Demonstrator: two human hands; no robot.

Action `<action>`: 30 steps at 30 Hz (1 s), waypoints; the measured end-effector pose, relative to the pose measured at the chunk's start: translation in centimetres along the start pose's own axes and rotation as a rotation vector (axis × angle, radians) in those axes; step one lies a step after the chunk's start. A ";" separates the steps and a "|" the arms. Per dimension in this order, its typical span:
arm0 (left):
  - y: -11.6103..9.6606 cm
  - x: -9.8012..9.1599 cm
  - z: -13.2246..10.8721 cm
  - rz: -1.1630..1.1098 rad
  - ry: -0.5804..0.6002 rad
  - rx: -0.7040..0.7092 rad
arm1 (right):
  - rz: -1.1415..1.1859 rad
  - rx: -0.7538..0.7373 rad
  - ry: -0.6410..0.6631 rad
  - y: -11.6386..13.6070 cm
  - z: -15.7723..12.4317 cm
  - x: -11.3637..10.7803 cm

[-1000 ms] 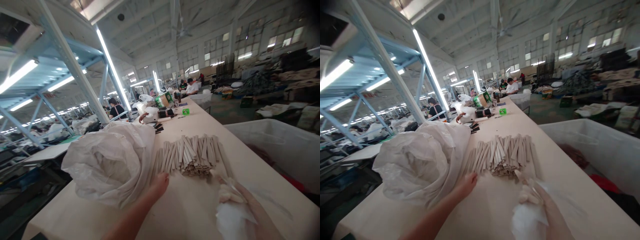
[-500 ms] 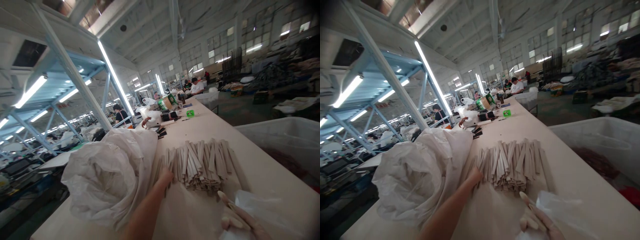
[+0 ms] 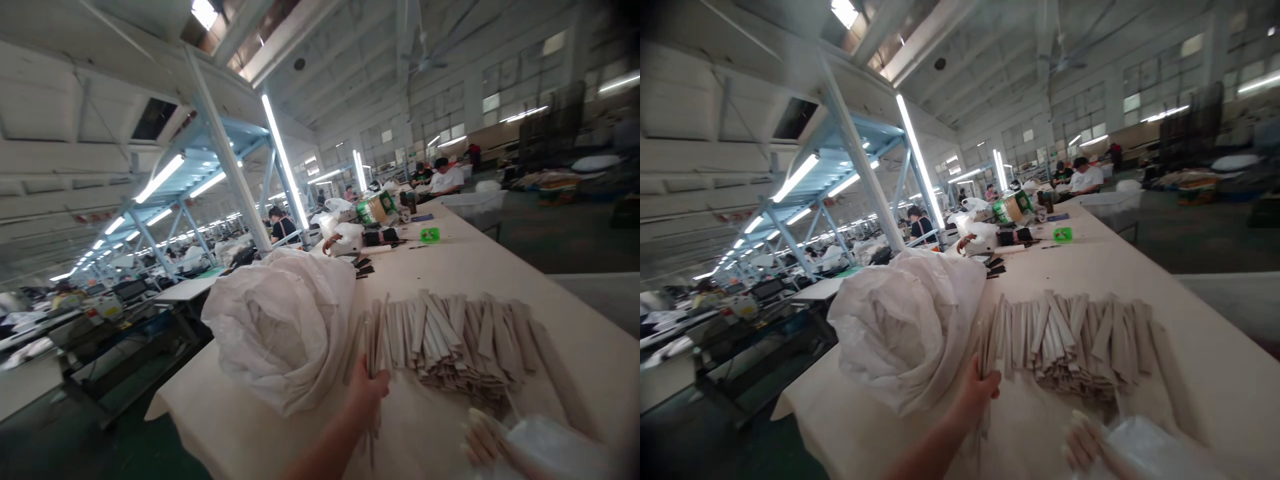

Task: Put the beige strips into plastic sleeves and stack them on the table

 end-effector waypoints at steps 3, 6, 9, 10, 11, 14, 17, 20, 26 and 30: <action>0.1 0.1 -3.3 -0.044 0.104 -0.034 | -0.037 0.060 0.029 -0.1 -0.1 0.8; -0.1 0.6 -6.0 0.002 0.271 0.001 | -0.031 0.046 -0.016 -0.1 -2.4 2.1; -0.5 1.3 -7.3 0.180 0.297 0.079 | -0.032 0.035 -0.106 0.0 -4.6 3.5; -0.6 1.7 -7.4 0.218 0.311 0.107 | -0.021 0.018 -0.123 0.1 -5.0 3.9; -0.6 2.2 -7.4 0.233 0.332 0.126 | 0.001 0.022 -0.114 0.2 -5.1 4.3; -0.8 4.2 -7.2 0.231 0.430 0.142 | -0.019 0.109 -0.143 0.5 -5.2 4.8; -1.0 5.9 -7.3 0.312 0.506 0.140 | -0.105 0.075 -0.197 0.7 -5.4 4.4; -1.4 6.5 -7.1 0.423 0.426 0.214 | -0.114 -0.013 -0.227 0.3 -5.4 3.9; -1.5 7.6 -8.0 0.459 0.405 0.187 | -0.099 -0.096 -0.224 -0.6 -4.6 2.7; -0.8 9.0 -9.2 0.403 0.431 0.224 | -0.128 -0.240 -0.232 -0.7 -4.2 1.1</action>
Point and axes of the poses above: each hand's wrist, its own z-axis towards the middle knuckle, its own x-axis out of the palm, y = z × x, the point moved 1 cm from there along z, towards the middle knuckle, and after that the axes turned 3 degrees about x, right-handed, at the moved point
